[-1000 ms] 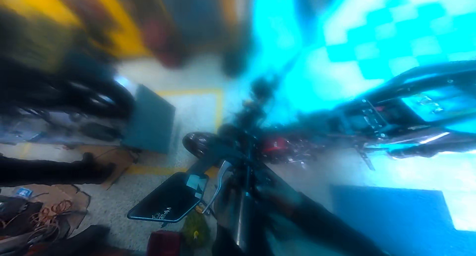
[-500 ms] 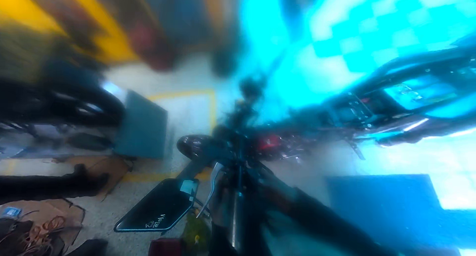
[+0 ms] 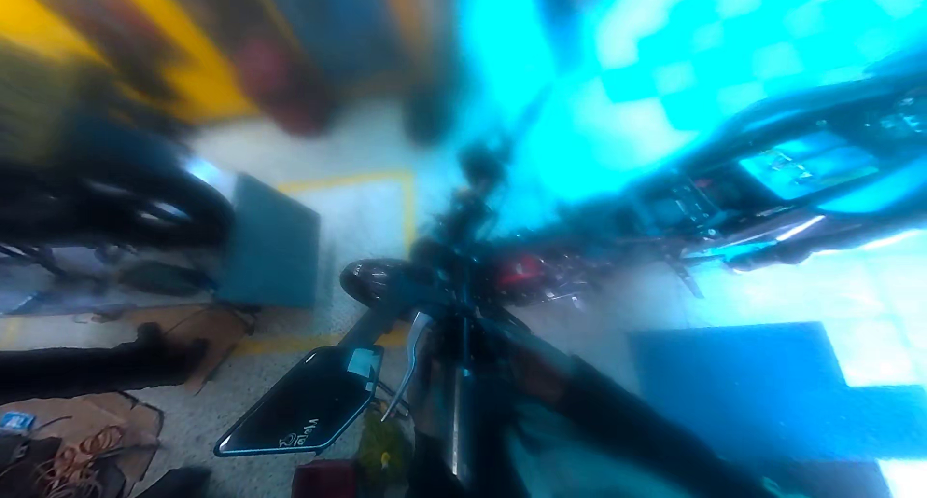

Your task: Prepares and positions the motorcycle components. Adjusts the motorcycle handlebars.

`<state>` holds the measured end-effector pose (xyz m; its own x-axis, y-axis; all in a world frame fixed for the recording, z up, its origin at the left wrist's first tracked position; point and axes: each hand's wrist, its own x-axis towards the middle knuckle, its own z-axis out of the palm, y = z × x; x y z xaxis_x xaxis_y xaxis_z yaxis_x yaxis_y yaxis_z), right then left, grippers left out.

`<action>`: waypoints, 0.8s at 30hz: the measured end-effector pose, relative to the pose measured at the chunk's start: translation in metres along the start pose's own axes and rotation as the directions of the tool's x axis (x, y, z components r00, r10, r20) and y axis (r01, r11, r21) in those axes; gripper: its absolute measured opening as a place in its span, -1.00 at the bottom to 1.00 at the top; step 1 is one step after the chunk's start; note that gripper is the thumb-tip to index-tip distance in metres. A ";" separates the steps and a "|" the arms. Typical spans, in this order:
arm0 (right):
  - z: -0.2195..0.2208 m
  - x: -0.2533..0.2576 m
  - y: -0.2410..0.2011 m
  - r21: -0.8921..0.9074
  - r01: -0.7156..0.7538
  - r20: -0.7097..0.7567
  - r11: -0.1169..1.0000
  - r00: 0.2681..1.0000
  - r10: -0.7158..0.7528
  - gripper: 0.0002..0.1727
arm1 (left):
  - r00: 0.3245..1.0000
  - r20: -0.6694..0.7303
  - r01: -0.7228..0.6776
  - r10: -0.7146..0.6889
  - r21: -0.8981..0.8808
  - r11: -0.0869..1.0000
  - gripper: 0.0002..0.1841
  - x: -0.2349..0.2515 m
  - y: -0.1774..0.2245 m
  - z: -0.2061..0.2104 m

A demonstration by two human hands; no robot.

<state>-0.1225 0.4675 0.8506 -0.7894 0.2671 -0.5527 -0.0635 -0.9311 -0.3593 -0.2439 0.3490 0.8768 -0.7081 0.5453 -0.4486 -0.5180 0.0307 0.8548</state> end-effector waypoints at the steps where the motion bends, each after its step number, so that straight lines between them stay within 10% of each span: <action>1: -0.002 0.001 0.002 0.010 0.005 0.010 1.000 1.000 -0.006 -0.47 | 0.999 0.022 -0.038 0.039 -0.023 0.999 -0.57 0.000 -0.002 -0.001; 18: -0.018 0.019 0.012 -0.010 -0.097 -0.022 0.995 0.995 0.097 -0.54 | 0.921 0.340 -0.107 0.190 -0.248 0.963 -0.49 0.013 -0.025 -0.035; 24: -0.013 0.012 0.013 -0.040 0.033 0.056 0.999 0.998 -0.031 -0.53 | 0.885 0.429 -0.171 0.180 -0.061 0.983 -0.16 0.003 -0.014 -0.040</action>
<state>-0.1248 0.4617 0.8293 -0.8202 0.2811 -0.4983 -0.0651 -0.9112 -0.4069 -0.2582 0.3168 0.8535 -0.5142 0.8476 -0.1309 -0.4179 -0.1144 0.9013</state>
